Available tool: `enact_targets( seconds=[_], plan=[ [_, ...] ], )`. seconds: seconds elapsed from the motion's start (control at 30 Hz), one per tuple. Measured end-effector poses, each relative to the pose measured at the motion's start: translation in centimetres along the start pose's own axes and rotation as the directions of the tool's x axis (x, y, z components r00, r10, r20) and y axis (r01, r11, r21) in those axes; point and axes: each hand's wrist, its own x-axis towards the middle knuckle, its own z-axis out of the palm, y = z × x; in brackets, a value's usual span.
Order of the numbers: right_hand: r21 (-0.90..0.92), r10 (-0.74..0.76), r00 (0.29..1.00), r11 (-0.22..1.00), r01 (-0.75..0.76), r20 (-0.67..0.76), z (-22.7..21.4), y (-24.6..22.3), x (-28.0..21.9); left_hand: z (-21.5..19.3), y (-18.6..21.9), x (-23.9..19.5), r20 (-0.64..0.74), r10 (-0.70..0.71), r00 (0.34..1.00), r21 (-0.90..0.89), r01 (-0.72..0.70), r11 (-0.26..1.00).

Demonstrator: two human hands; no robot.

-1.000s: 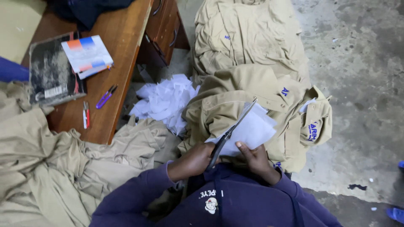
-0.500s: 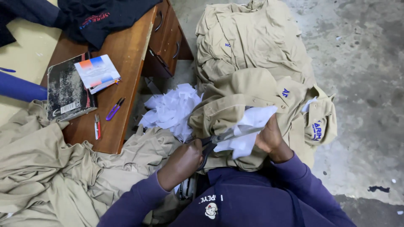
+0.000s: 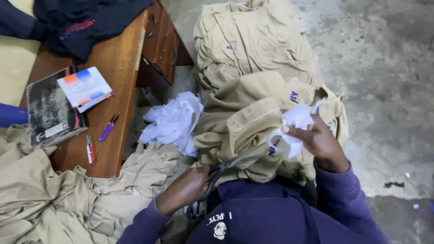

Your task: Cutting fabric labels from a strip and trimming them using scissors

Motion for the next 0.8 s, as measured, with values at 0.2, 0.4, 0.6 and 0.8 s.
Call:
enact_targets(
  seconds=[0.2, 0.4, 0.6, 0.8],
  plan=[
    [-0.479, -0.001, 0.988, 0.875, 0.075, 0.153, 0.0, -0.5, -0.8, 0.8, -0.1, 0.7, 0.090, 0.226, 0.970, -0.172, -0.208, 0.963],
    [0.037, 0.199, 0.939, 0.975, -0.218, 0.279, -1.2, 3.5, -1.7, 0.4, -0.5, 1.4, 0.202, 0.152, 0.967, -0.294, -0.088, 0.952],
    [0.321, 0.113, 0.960, 0.927, -0.194, 0.255, 0.9, 3.7, -1.2, -1.3, 4.5, 3.5, -0.009, -0.112, 0.994, -0.512, 0.092, 0.854],
    [0.341, 0.005, 0.982, 0.937, -0.070, 0.187, 2.3, 6.2, -0.8, -4.5, 9.0, 8.9, -0.239, -0.343, 0.908, -0.704, 0.081, 0.706]
  ],
)
